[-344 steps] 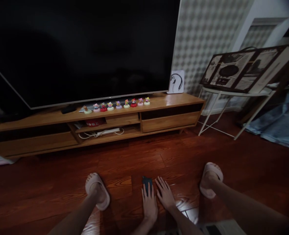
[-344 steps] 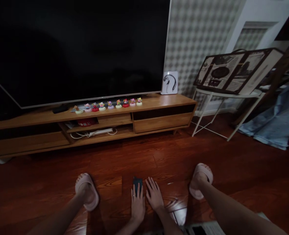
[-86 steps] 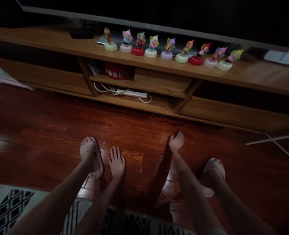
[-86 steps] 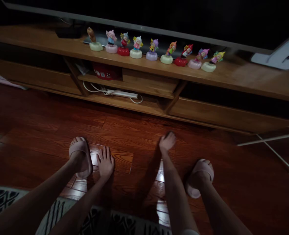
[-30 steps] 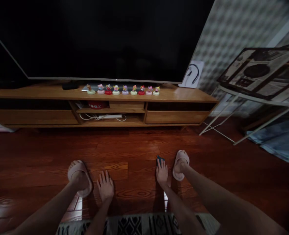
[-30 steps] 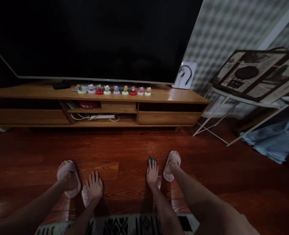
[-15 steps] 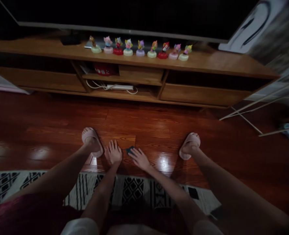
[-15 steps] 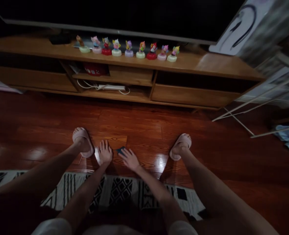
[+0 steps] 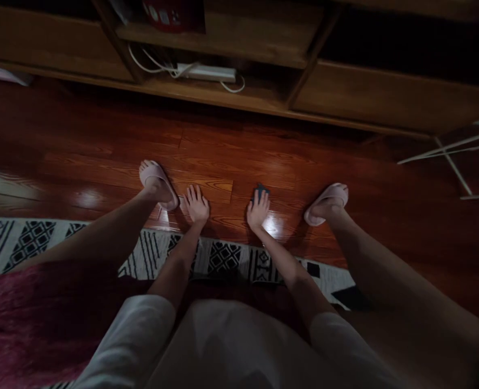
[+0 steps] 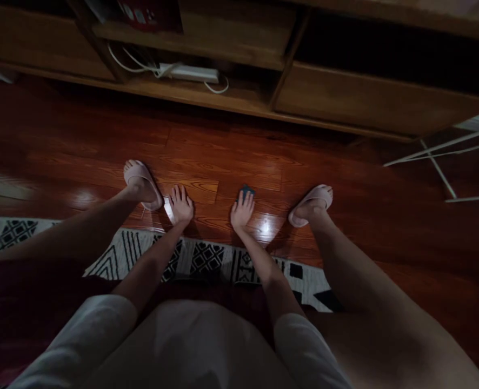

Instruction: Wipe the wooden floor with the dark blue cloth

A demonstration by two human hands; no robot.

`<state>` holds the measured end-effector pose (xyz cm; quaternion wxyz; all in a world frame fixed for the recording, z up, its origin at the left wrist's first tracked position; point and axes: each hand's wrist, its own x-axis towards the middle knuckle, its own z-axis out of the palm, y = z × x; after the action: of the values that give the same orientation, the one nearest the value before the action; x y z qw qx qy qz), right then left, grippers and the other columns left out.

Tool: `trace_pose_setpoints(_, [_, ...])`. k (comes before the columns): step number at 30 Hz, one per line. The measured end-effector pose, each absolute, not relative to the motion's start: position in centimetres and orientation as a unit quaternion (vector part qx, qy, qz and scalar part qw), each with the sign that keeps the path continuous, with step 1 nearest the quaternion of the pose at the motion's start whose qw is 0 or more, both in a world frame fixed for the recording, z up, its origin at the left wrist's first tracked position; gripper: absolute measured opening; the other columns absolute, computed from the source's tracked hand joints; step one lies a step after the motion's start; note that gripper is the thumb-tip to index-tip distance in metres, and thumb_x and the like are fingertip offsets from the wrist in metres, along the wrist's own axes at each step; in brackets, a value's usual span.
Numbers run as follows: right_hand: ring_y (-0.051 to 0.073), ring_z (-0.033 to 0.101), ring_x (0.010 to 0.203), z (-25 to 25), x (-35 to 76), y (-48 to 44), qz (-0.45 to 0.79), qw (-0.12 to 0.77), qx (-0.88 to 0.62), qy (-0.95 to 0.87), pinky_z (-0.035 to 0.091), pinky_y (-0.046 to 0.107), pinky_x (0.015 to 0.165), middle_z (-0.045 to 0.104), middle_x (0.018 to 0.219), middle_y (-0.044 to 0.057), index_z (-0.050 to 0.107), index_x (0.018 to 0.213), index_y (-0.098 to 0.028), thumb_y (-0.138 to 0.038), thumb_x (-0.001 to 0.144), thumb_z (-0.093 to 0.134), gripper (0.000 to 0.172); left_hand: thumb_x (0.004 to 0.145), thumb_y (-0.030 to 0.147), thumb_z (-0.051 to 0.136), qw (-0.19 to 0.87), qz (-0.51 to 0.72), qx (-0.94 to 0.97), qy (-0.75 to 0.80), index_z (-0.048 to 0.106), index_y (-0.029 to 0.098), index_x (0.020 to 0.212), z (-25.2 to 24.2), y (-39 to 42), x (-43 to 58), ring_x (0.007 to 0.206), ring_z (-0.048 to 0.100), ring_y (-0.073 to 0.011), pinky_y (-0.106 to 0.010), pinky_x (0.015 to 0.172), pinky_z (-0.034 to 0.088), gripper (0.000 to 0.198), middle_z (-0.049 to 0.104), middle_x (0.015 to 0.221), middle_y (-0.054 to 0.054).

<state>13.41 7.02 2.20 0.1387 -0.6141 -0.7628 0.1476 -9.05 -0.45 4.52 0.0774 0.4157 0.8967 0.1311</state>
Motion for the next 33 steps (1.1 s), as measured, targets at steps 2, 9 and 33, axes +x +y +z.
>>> trace_pose_setpoints(2, [0.027, 0.010, 0.155, 2.7, 11.1, 4.3, 0.177, 0.106, -0.527, -0.824, 0.017, 0.054, 0.123, 0.019, 0.169, 0.013, 0.027, 0.160, -0.016, -0.032, 0.102, 0.028, 0.060, 0.097, 0.031, 0.027, 0.085, 0.133, 0.415, 0.896, 0.024, 0.014, 0.159, 4.6, -0.5, -9.1, 0.158, 0.008, -0.0246, -0.052, 0.129, 0.007, 0.064, 0.018, 0.170, -0.011])
trace_pose_setpoints(9, [0.021, 0.018, 0.154, 3.9, 12.6, 7.6, 0.192, 0.055, -0.363, -0.910, 0.006, 0.051, 0.125, 0.029, 0.166, 0.007, 0.034, 0.158, -0.024, -0.033, 0.104, 0.032, 0.055, 0.097, 0.031, 0.025, 0.098, 0.134, 0.414, 0.895, 0.021, 0.014, 0.159, 5.0, -0.4, -9.1, 0.158, 0.004, -0.0221, -0.050, 0.130, 0.003, 0.064, 0.014, 0.171, -0.008])
trace_pose_setpoints(33, [0.019, 0.015, 0.155, 4.1, 11.3, 5.2, 0.219, 0.020, -0.289, -0.932, 0.012, 0.046, 0.125, 0.026, 0.167, 0.004, 0.034, 0.158, -0.025, -0.026, 0.101, 0.035, 0.057, 0.097, 0.030, 0.025, 0.082, 0.129, 0.415, 0.897, 0.025, 0.013, 0.158, 5.2, -0.4, -8.8, 0.158, 0.012, -0.0249, -0.050, 0.129, 0.008, 0.064, 0.021, 0.169, -0.013])
